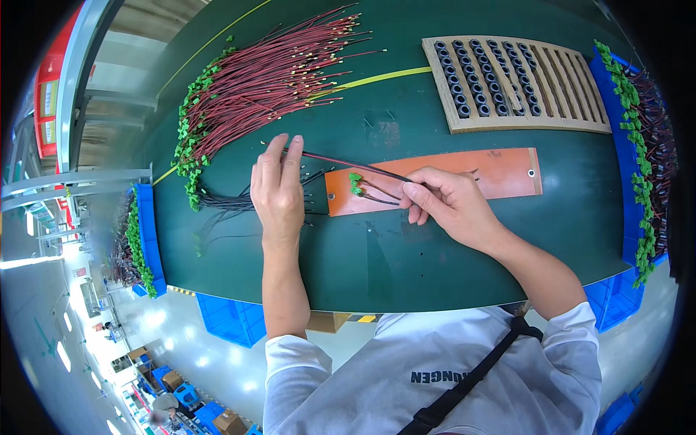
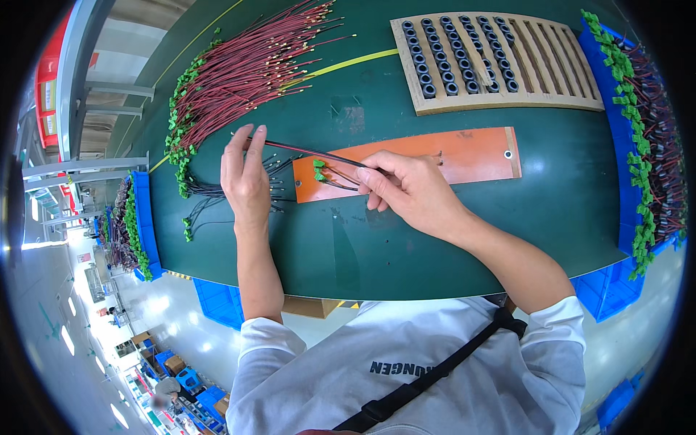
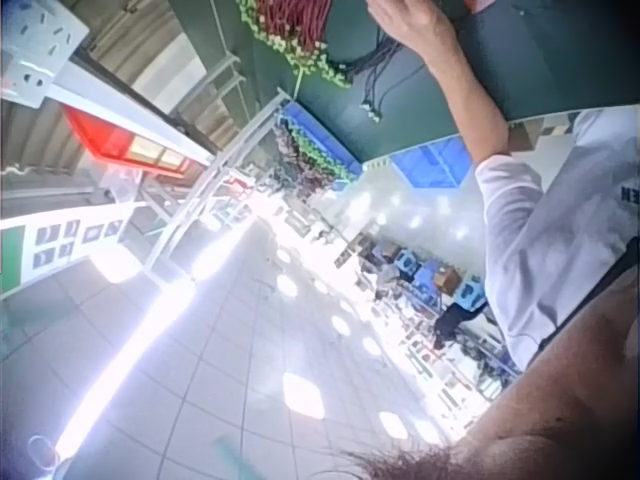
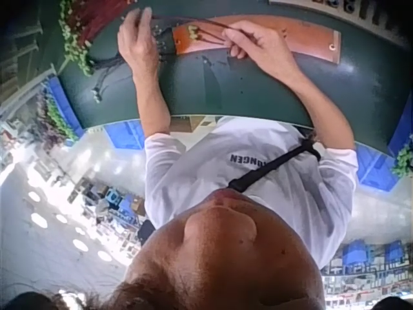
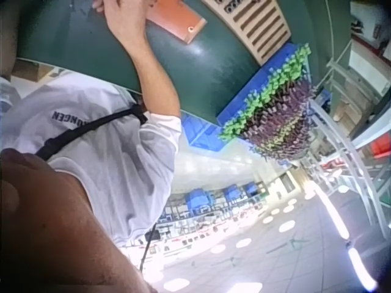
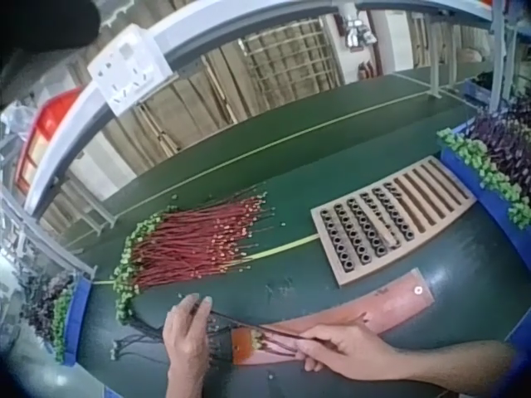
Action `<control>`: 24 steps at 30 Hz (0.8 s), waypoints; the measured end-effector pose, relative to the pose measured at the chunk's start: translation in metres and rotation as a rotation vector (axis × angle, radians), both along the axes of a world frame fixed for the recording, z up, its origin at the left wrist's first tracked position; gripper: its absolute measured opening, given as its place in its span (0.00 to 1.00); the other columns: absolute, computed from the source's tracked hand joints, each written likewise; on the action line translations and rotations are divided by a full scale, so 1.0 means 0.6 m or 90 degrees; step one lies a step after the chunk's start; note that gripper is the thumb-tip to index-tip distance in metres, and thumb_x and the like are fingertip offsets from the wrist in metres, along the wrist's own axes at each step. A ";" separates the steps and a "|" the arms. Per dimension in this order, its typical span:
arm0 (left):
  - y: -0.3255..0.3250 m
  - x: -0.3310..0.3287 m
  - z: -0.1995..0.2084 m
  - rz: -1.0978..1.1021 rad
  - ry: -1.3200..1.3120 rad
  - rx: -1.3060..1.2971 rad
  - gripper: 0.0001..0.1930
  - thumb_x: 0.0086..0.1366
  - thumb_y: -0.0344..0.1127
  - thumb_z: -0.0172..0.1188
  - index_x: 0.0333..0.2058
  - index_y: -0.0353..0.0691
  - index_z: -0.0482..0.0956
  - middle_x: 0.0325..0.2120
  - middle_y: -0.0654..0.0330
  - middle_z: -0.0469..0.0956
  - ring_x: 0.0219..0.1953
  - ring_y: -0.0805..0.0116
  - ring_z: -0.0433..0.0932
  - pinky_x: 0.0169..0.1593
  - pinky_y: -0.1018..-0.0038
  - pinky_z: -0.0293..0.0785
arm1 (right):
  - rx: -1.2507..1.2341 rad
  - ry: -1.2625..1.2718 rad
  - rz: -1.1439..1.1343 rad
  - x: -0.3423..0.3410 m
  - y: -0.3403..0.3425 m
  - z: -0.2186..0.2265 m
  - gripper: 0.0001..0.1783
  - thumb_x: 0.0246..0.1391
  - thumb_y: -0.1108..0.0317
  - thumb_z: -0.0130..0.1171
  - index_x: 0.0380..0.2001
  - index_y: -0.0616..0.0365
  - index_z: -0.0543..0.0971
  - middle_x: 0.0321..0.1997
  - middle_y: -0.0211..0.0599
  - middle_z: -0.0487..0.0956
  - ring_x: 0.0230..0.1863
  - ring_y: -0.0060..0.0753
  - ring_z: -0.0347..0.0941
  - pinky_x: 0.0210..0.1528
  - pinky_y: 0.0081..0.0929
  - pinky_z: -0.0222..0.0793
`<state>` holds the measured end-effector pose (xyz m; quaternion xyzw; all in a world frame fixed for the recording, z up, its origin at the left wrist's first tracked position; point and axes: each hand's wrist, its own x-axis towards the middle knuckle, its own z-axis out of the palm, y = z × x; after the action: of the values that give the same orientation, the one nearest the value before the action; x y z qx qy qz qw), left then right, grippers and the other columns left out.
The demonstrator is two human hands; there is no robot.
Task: The person picks up a red and a black wire, threads them through a magnetic ring, and wraps the wires around the ring multiple times. They then insert the wire ends into a green connector and place the finished assembly into a blue bin.
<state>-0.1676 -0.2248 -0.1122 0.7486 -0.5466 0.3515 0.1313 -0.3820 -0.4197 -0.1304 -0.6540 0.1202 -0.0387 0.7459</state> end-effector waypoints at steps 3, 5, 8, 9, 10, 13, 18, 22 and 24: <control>0.001 -0.007 0.001 0.073 0.006 0.005 0.20 0.51 0.17 0.62 0.45 0.32 0.85 0.40 0.53 0.80 0.35 0.58 0.80 0.36 0.66 0.77 | 0.009 0.010 0.002 -0.001 0.000 0.002 0.12 0.73 0.65 0.53 0.42 0.64 0.79 0.35 0.30 0.82 0.31 0.17 0.78 0.34 0.19 0.77; 0.005 -0.002 0.001 0.080 0.021 0.007 0.18 0.53 0.16 0.63 0.44 0.33 0.85 0.38 0.52 0.78 0.35 0.56 0.81 0.34 0.66 0.78 | 0.011 0.014 0.000 -0.001 0.000 0.003 0.12 0.73 0.65 0.53 0.42 0.64 0.79 0.35 0.30 0.82 0.31 0.17 0.78 0.34 0.19 0.76; 0.004 -0.009 0.000 0.086 0.188 -0.011 0.12 0.60 0.15 0.64 0.43 0.31 0.84 0.37 0.56 0.79 0.36 0.63 0.82 0.37 0.70 0.79 | 0.003 0.010 -0.001 0.000 -0.003 0.004 0.13 0.74 0.63 0.52 0.41 0.62 0.79 0.35 0.30 0.82 0.30 0.15 0.75 0.32 0.17 0.73; 0.005 -0.014 0.001 0.084 0.188 -0.011 0.12 0.60 0.15 0.64 0.43 0.31 0.84 0.37 0.56 0.79 0.36 0.63 0.82 0.37 0.70 0.79 | 0.022 0.007 -0.003 0.001 -0.004 0.005 0.13 0.74 0.63 0.53 0.42 0.63 0.79 0.35 0.30 0.83 0.29 0.15 0.73 0.32 0.17 0.71; 0.007 -0.021 0.004 0.017 0.505 -0.117 0.10 0.62 0.16 0.63 0.42 0.31 0.83 0.37 0.55 0.79 0.35 0.64 0.82 0.38 0.69 0.81 | 0.041 0.004 -0.005 0.003 -0.006 0.006 0.14 0.74 0.63 0.53 0.42 0.64 0.79 0.35 0.30 0.83 0.28 0.14 0.72 0.31 0.16 0.69; 0.002 -0.050 0.004 -0.135 0.978 -0.235 0.07 0.65 0.15 0.61 0.41 0.29 0.79 0.39 0.53 0.80 0.37 0.65 0.84 0.42 0.68 0.84 | 0.069 -0.004 -0.019 0.008 -0.011 0.002 0.14 0.73 0.62 0.54 0.40 0.64 0.78 0.35 0.31 0.83 0.28 0.14 0.70 0.31 0.15 0.67; -0.025 -0.124 0.003 -0.325 1.198 -0.221 0.10 0.63 0.11 0.61 0.38 0.29 0.73 0.41 0.46 0.81 0.42 0.56 0.86 0.51 0.63 0.86 | 0.173 0.029 -0.055 0.012 -0.012 -0.001 0.16 0.73 0.59 0.55 0.39 0.63 0.77 0.32 0.32 0.82 0.27 0.15 0.70 0.29 0.16 0.66; -0.032 -0.142 -0.009 -0.295 1.139 -0.233 0.09 0.63 0.11 0.61 0.35 0.30 0.74 0.39 0.44 0.82 0.40 0.56 0.86 0.49 0.60 0.88 | 0.204 0.033 -0.059 0.012 -0.020 -0.009 0.17 0.73 0.57 0.56 0.36 0.60 0.75 0.26 0.30 0.77 0.25 0.17 0.68 0.26 0.17 0.63; -0.032 -0.144 -0.012 -0.295 1.120 -0.236 0.09 0.63 0.11 0.61 0.35 0.30 0.74 0.40 0.43 0.82 0.41 0.55 0.86 0.49 0.60 0.88 | 0.206 0.034 -0.061 0.013 -0.019 -0.004 0.17 0.72 0.57 0.56 0.35 0.59 0.75 0.24 0.30 0.75 0.24 0.17 0.68 0.26 0.17 0.63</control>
<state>-0.2542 -0.2438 -0.1196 0.5851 -0.3214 -0.2963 0.6831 -0.3743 -0.4308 -0.1328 -0.5194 0.1757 -0.0366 0.8355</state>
